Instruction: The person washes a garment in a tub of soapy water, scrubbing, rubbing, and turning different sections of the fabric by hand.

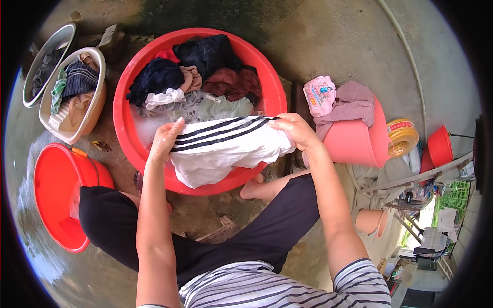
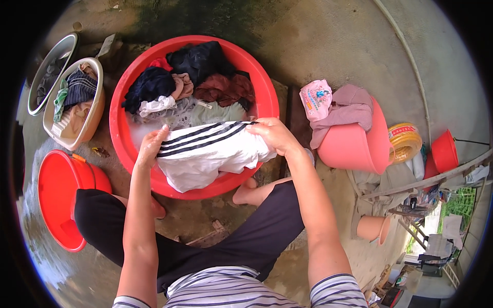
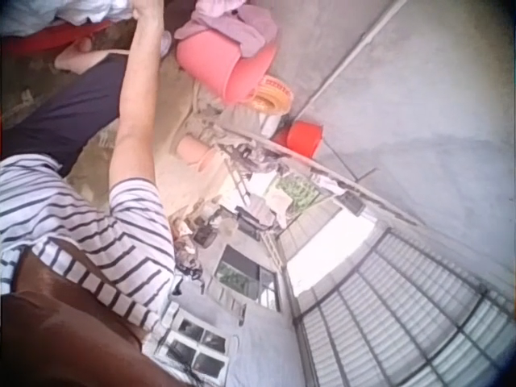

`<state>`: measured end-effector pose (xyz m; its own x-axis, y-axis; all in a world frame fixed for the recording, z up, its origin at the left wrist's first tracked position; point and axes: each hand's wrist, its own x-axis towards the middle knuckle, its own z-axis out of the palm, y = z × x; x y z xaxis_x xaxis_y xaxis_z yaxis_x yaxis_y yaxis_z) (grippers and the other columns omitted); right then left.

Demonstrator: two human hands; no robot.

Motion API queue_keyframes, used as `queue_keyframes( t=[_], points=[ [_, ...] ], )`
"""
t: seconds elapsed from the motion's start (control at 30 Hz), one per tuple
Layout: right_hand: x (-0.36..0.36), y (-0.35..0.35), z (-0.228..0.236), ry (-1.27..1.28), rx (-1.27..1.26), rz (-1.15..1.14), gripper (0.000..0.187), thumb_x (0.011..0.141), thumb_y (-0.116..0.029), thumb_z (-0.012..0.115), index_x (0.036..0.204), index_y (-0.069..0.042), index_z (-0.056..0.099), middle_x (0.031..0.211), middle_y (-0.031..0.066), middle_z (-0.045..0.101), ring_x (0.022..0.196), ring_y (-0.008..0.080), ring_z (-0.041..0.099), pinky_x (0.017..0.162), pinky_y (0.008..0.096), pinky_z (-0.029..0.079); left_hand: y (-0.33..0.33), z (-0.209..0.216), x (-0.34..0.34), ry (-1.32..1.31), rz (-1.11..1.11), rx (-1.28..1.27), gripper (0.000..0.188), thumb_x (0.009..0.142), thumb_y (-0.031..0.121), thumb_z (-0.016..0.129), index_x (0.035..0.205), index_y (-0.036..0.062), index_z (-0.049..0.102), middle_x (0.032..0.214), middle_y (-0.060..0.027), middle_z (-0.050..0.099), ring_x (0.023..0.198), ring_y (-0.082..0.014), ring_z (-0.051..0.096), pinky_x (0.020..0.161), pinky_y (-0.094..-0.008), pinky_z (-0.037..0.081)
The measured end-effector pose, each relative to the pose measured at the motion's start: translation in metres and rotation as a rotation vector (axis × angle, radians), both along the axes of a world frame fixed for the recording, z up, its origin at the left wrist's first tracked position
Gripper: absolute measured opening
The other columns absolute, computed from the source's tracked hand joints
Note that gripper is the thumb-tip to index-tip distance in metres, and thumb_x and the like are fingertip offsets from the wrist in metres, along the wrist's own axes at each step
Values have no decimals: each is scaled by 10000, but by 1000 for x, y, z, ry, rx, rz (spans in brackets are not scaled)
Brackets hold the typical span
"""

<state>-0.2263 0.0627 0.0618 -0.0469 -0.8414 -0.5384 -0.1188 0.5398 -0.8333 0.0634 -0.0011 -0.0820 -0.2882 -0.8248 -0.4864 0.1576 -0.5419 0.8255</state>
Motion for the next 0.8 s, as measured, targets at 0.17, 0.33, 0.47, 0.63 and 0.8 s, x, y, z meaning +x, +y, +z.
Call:
queue_keyframes(
  t=[0.17,0.33,0.47,0.63,0.8],
  points=[
    [-19,-3,0,119,-149,-10,123,758,-95,591,823,10,594,725,2,583,643,63,520,605,201,408,-2,13,2,-23,41,-159,416,781,378,583,823,-35,574,693,-23,570,623,-76,513,569,-209,416],
    [-32,-1,6,544,-726,75,39,744,-35,577,760,-7,555,673,-17,512,576,47,435,525,197,354,-2,74,5,-215,72,-671,176,677,59,662,827,27,578,730,-13,551,623,-84,482,571,-205,394],
    [-51,10,-38,1078,-716,290,120,649,-53,559,768,-37,549,739,105,545,704,261,528,630,335,429,30,39,12,-1015,-124,-1103,189,584,4,542,745,101,521,743,-72,521,739,-247,504,715,-388,350],
    [-50,62,-142,1191,-80,956,180,620,-154,596,789,-92,614,886,93,556,906,264,505,736,367,451,117,-74,-4,-1291,-645,-1045,61,623,102,545,678,120,566,737,-66,540,784,-231,517,619,-363,385],
    [-50,79,-148,1177,-28,840,200,672,-109,522,853,-92,605,1048,137,508,975,301,475,773,385,433,110,-40,-10,-1322,-1006,-849,114,681,119,538,769,109,610,823,-66,582,856,-211,529,716,-357,394]
  ],
)
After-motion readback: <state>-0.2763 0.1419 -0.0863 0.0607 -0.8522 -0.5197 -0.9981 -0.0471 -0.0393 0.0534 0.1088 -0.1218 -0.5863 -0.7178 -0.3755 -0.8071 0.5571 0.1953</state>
